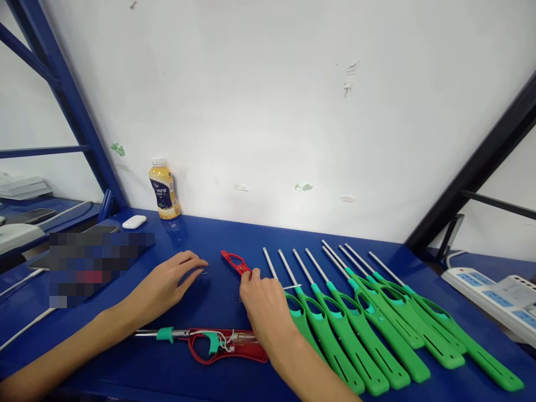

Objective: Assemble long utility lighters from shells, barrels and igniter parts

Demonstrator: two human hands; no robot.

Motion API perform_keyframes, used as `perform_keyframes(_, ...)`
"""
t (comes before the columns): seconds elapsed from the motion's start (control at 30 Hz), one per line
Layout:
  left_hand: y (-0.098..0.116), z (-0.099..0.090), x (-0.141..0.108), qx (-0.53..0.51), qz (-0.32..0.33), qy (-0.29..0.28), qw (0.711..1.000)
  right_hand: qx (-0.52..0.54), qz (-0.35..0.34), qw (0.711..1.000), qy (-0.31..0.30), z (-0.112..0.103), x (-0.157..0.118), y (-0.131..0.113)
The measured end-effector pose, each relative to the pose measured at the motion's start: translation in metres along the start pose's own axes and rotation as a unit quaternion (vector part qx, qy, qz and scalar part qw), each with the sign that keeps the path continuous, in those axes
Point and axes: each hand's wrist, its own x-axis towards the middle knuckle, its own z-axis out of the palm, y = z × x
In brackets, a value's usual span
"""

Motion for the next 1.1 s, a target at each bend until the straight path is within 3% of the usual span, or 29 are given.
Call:
perform_keyframes(0.17,0.009,-0.013,-0.011,0.015,0.044,0.054,0.997,0.031,-0.030,0.999,0.007,-0.016,-0.020,0.016)
perform_keyframes(0.3,0.020,-0.032,-0.024,0.007,0.124,0.037,0.992,0.115,-0.067,0.990,0.044,-0.032,-0.050,0.039)
perform_keyframes(0.4,0.031,-0.044,-0.037,-0.003,0.156,0.023,0.987,0.232,-0.108,0.964,0.075,-0.033,-0.066,0.050)
perform_keyframes(0.57,0.044,-0.040,-0.058,-0.054,0.127,0.015,0.990,0.136,-0.135,0.976,0.101,-0.008,-0.078,0.046)
perform_keyframes(0.7,0.049,-0.027,-0.069,-0.067,0.085,0.007,0.994,0.033,-0.170,0.970,0.169,0.011,-0.084,0.038)
perform_keyframes(1.1,0.055,-0.013,-0.082,-0.091,0.006,-0.074,0.993,-0.019,-0.173,0.965,0.199,0.018,-0.089,0.029)
